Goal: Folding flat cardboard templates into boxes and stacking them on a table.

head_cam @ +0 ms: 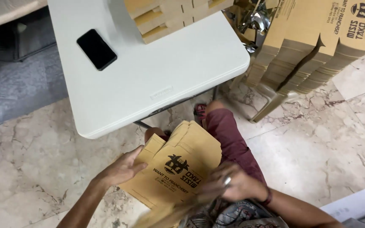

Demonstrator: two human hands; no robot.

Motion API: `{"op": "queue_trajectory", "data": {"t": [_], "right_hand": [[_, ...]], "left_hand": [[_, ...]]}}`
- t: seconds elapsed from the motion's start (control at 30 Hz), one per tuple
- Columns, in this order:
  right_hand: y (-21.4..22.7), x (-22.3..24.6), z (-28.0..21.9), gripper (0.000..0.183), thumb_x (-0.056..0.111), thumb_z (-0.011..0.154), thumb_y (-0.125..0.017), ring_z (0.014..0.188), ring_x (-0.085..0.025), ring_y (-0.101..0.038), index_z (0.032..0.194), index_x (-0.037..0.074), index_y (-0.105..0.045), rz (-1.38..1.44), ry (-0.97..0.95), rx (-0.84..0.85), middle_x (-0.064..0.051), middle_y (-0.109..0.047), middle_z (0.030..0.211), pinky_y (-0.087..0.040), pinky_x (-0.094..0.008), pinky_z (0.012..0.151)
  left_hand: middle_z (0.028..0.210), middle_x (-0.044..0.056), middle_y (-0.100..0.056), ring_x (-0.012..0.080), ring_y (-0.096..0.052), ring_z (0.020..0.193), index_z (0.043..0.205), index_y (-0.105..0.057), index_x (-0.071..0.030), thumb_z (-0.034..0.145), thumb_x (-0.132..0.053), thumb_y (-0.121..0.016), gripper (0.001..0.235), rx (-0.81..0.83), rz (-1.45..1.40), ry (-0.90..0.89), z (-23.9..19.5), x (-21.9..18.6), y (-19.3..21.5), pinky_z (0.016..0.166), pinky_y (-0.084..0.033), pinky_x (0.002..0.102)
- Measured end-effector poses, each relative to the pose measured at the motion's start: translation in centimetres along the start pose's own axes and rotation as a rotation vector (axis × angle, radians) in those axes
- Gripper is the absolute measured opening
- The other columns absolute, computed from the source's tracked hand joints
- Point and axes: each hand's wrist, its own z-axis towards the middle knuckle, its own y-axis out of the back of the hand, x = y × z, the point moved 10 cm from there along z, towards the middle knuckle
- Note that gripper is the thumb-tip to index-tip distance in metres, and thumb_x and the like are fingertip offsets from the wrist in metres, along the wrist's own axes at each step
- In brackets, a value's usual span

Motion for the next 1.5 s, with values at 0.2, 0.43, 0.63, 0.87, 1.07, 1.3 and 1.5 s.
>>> {"op": "queue_trajectory", "data": {"t": [0.2,0.43,0.63,0.87,1.07,1.3,1.5], "right_hand": [[24.8,1.5,-12.9,0.029,-0.007,0.108,-0.068,0.120,-0.046,-0.068,0.133,-0.020,-0.063,-1.824,-0.224,-0.498,-0.039,-0.065,0.134,-0.058,-0.049,0.108],[50.1,5.2,-6.1,0.060,0.033,0.084,-0.078,0.135,-0.014,-0.077,0.139,0.011,-0.070,0.270,-0.172,-1.283,-0.004,-0.078,0.140,-0.065,-0.027,0.126],[83.8,-11.4,-25.7,0.041,0.039,0.098,-0.094,0.095,-0.024,-0.071,0.116,0.007,-0.075,-1.093,-0.868,-1.013,-0.017,-0.072,0.113,-0.063,-0.045,0.063],[52.0,1.9,-16.4,0.047,0.040,0.125,-0.075,0.087,-0.031,-0.060,0.125,-0.003,-0.056,-1.291,-0.673,-0.953,-0.022,-0.063,0.108,-0.049,-0.042,0.063],[20.6,-9.4,-9.2,0.068,0.060,0.096,-0.036,0.145,-0.033,-0.049,0.148,0.017,-0.047,-0.310,-0.609,-0.575,-0.014,-0.047,0.158,-0.037,-0.062,0.117],[20.2,-1.7,12.8,0.093,0.030,0.052,-0.103,0.116,-0.031,-0.069,0.131,0.003,-0.062,-0.349,-0.245,-0.345,-0.017,-0.074,0.123,-0.054,-0.051,0.103],[26.7,-0.8,20.9,0.040,0.038,0.083,-0.089,0.066,-0.023,-0.061,0.082,0.004,-0.069,-0.799,-0.499,-0.447,-0.011,-0.069,0.070,-0.047,-0.042,0.064]], "left_hand": [[0.169,0.004,-0.024,0.0219,-0.067,0.115,0.164,-0.013,-0.025,0.094,-0.047,-0.061,0.087,-0.066,0.110,-0.056,0.2,-1.1,-0.3,0.115,-0.043,0.048],[0.165,0.004,-0.034,0.0244,-0.041,0.150,0.162,-0.019,-0.029,0.097,-0.036,-0.062,0.079,-0.092,0.009,-0.066,-0.7,-3.2,-0.4,0.127,-0.027,0.052],[0.166,0.003,-0.031,0.0223,-0.040,0.151,0.161,-0.024,-0.033,0.094,-0.034,-0.071,0.082,-0.092,0.079,-0.111,-1.4,-4.2,-0.6,0.127,-0.024,0.053],[0.130,0.004,-0.079,0.0200,-0.073,0.121,0.140,-0.055,-0.016,0.084,-0.034,-0.078,0.063,-0.074,-0.168,-0.065,-1.7,-2.3,-0.6,0.105,-0.055,0.041],[0.116,0.014,-0.087,0.0332,-0.087,0.100,0.107,-0.085,-0.006,0.075,-0.016,-0.083,0.034,-0.294,-0.408,-0.348,-9.4,-5.8,7.4,0.081,-0.076,0.046],[0.088,0.021,-0.073,0.0240,-0.071,0.073,0.098,-0.073,0.005,0.070,0.005,-0.087,0.031,-0.877,-0.942,-1.241,-9.7,-10.9,18.1,0.073,-0.063,0.042],[0.100,0.009,-0.078,0.0125,-0.071,0.090,0.108,-0.076,-0.008,0.081,-0.007,-0.088,0.030,-0.855,-0.978,-1.178,1.6,-14.9,19.4,0.085,-0.060,0.032]]}}
